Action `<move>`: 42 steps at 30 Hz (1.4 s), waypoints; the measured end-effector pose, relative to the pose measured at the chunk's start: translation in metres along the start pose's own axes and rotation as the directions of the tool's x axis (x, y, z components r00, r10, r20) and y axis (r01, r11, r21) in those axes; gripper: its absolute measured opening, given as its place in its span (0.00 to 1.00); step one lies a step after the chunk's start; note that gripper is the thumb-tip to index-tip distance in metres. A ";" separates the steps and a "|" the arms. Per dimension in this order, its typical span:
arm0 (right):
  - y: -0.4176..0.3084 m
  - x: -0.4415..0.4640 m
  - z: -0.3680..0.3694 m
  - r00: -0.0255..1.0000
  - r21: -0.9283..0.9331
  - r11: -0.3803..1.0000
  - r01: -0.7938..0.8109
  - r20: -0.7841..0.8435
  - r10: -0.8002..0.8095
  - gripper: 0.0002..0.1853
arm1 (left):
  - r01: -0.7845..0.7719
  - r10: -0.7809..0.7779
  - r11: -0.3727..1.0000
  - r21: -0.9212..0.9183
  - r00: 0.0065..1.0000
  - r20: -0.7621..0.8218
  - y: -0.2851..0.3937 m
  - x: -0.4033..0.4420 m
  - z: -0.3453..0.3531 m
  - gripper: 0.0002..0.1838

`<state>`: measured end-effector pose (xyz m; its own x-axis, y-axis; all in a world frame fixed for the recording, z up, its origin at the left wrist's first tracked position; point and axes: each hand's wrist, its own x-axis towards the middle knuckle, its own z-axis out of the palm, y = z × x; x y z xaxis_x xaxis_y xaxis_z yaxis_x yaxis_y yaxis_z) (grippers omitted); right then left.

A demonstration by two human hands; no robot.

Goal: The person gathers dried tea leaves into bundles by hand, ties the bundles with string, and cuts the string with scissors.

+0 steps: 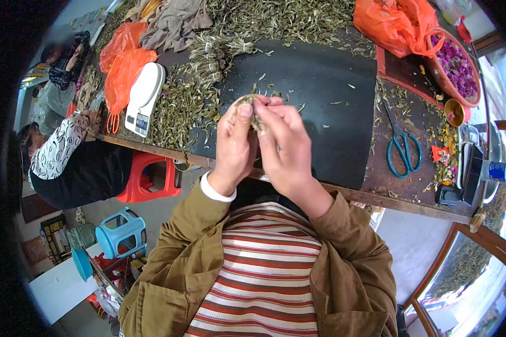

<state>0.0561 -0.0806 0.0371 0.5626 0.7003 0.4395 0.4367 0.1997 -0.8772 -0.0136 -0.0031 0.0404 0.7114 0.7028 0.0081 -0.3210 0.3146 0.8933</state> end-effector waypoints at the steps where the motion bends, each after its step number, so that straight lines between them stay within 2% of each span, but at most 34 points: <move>1: 0.000 0.001 0.002 1.000 -0.057 0.998 0.001 0.026 0.000 0.20 | 0.008 -0.008 1.000 -0.013 0.999 -0.032 0.003 0.001 0.001 0.16; 2: 0.002 0.000 0.006 1.000 -0.058 0.998 0.001 0.031 0.001 0.20 | 0.007 -0.008 1.000 -0.016 0.999 -0.036 0.006 0.001 0.002 0.16; 6: 0.016 -0.005 0.026 0.970 -0.368 0.898 0.240 0.055 -0.237 0.19 | 0.060 -0.085 0.979 -0.197 0.989 -0.122 0.020 0.000 0.005 0.15; 7: 0.014 -0.007 0.025 0.970 -0.365 0.899 0.241 0.060 -0.236 0.19 | 0.059 -0.085 0.979 -0.197 0.988 -0.127 0.021 -0.001 0.001 0.15; 11: 0.002 -0.005 0.006 0.962 0.033 0.999 0.031 0.272 -0.039 0.19 | 0.039 -0.031 0.995 0.093 0.995 -0.091 0.023 0.002 -0.024 0.13; 12: 0.001 0.001 0.001 0.961 0.034 0.999 0.033 0.275 -0.042 0.19 | 0.036 -0.027 0.995 0.093 0.995 -0.093 0.025 0.005 -0.029 0.13; 16: 0.004 0.025 -0.017 0.984 0.252 0.951 -0.180 0.030 0.178 0.18 | -0.004 0.021 0.985 -0.171 0.995 0.100 0.037 0.011 -0.042 0.12; 18: -0.006 0.026 0.003 0.906 0.278 0.864 -0.419 0.195 0.376 0.18 | 0.013 0.004 0.983 -0.182 0.996 0.094 0.044 0.012 -0.041 0.12; 19: -0.007 0.022 0.002 0.909 0.278 0.867 -0.413 0.192 0.371 0.18 | 0.027 -0.013 0.981 -0.194 0.997 0.073 0.049 0.013 -0.041 0.12; 20: -0.006 0.015 -0.001 0.768 0.402 0.668 -0.627 0.464 0.442 0.15 | 0.036 -0.027 0.978 -0.207 0.999 0.047 0.053 0.014 -0.042 0.11; 21: -0.005 0.012 -0.004 0.569 0.416 0.408 -0.813 0.716 0.405 0.13 | 0.040 -0.038 0.974 -0.221 0.999 0.015 0.056 0.014 -0.045 0.11; 22: -0.003 0.013 -0.006 0.564 0.409 0.412 -0.815 0.725 0.396 0.13 | 0.027 -0.027 0.975 -0.221 1.000 0.004 0.057 0.016 -0.048 0.11; 24: -0.002 0.011 -0.011 0.687 0.254 0.723 -0.643 0.609 0.397 0.10 | 0.017 -0.025 0.972 -0.235 0.999 -0.033 0.051 0.019 -0.055 0.12; 26: -0.005 0.009 -0.017 0.812 0.030 0.923 -0.384 0.486 0.322 0.08 | 0.011 -0.024 0.968 -0.251 0.999 -0.049 0.045 0.027 -0.061 0.13; 31: -0.017 0.009 -0.028 0.897 0.145 0.945 -0.293 0.385 0.219 0.06 | -0.010 -0.026 0.938 -0.346 0.995 -0.098 0.026 0.042 -0.077 0.13; 32: -0.022 0.014 -0.032 0.913 0.173 0.934 -0.311 0.326 0.244 0.05 | -0.002 -0.036 0.938 -0.347 0.994 -0.104 0.022 0.038 -0.079 0.13; 34: -0.032 0.031 -0.043 0.927 0.204 0.922 -0.328 0.258 0.272 0.05 | -0.037 0.040 0.995 0.096 0.999 -0.028 0.016 0.030 -0.077 0.13; 36: -0.035 0.050 -0.051 0.935 0.381 0.854 -0.353 0.121 0.333 0.05 | -0.121 0.083 0.852 0.510 0.992 0.098 0.012 0.028 -0.069 0.12; 38: -0.045 0.061 -0.035 0.977 0.016 0.977 -0.212 -0.025 0.212 0.08 | -0.128 0.099 0.848 0.514 0.992 0.084 0.009 0.022 -0.054 0.11; 39: -0.034 0.055 -0.023 0.978 0.012 0.978 -0.206 -0.028 0.206 0.08 | -0.137 0.124 0.842 0.521 0.991 0.059 0.009 0.018 -0.045 0.10; 41: 0.006 0.032 0.005 0.978 -0.316 0.939 0.135 0.197 -0.075 0.17 | -0.154 0.179 0.828 0.539 0.984 0.005 0.010 0.017 -0.033 0.08; 42: 0.003 0.023 0.016 0.983 -0.298 0.952 0.067 0.184 -0.011 0.20 | -0.161 0.190 0.828 0.537 0.982 0.003 0.010 0.021 -0.031 0.08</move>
<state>0.0590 -0.0529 0.0419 0.4190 0.8120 0.4063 0.6626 0.0326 -0.7483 -0.0215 0.0347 0.0359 0.6394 0.7478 0.1787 -0.0445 -0.1960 0.9796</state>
